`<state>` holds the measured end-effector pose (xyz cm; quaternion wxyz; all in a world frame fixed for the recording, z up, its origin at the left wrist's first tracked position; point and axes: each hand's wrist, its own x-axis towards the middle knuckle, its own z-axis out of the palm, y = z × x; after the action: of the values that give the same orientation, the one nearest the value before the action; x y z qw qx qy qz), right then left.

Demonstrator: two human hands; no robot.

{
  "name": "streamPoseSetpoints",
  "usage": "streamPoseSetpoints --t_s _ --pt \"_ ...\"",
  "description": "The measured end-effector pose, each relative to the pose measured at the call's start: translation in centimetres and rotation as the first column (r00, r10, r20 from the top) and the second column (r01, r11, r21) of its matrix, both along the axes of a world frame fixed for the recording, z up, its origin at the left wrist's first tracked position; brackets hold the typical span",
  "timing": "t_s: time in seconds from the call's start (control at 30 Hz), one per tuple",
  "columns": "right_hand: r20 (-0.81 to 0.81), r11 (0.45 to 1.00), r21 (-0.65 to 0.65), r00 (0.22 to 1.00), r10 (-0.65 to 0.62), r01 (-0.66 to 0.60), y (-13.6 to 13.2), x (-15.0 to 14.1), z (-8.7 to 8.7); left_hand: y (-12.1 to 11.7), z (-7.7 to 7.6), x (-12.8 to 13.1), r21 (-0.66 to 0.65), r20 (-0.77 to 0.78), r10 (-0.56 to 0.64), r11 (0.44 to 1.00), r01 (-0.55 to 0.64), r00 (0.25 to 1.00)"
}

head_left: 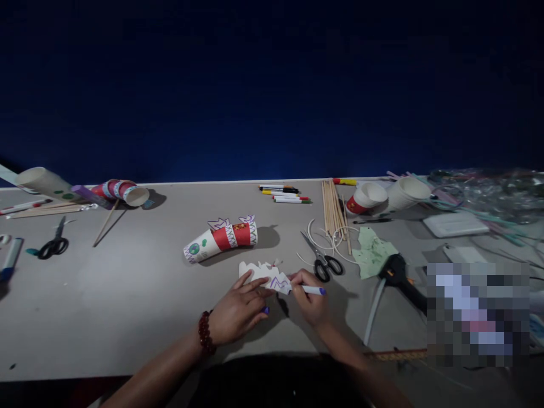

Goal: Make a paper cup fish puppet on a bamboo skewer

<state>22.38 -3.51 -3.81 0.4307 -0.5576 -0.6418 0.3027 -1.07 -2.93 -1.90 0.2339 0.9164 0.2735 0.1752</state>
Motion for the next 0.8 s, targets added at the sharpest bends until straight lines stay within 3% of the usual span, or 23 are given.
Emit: streamPoseSetpoints --t_s 0.27,0.8 --pt "-0.015 1.0 0.015 1.0 -0.025 0.026 0.03 -0.06 0.04 0.0 0.01 -0.02 0.001 0.004 -0.007 1.0 0.007 1.0" --pt "0.002 0.998 0.052 0.999 0.038 -0.038 -0.02 0.19 0.38 0.05 0.06 -0.04 0.012 -0.007 -0.012 1.0 0.012 1.0"
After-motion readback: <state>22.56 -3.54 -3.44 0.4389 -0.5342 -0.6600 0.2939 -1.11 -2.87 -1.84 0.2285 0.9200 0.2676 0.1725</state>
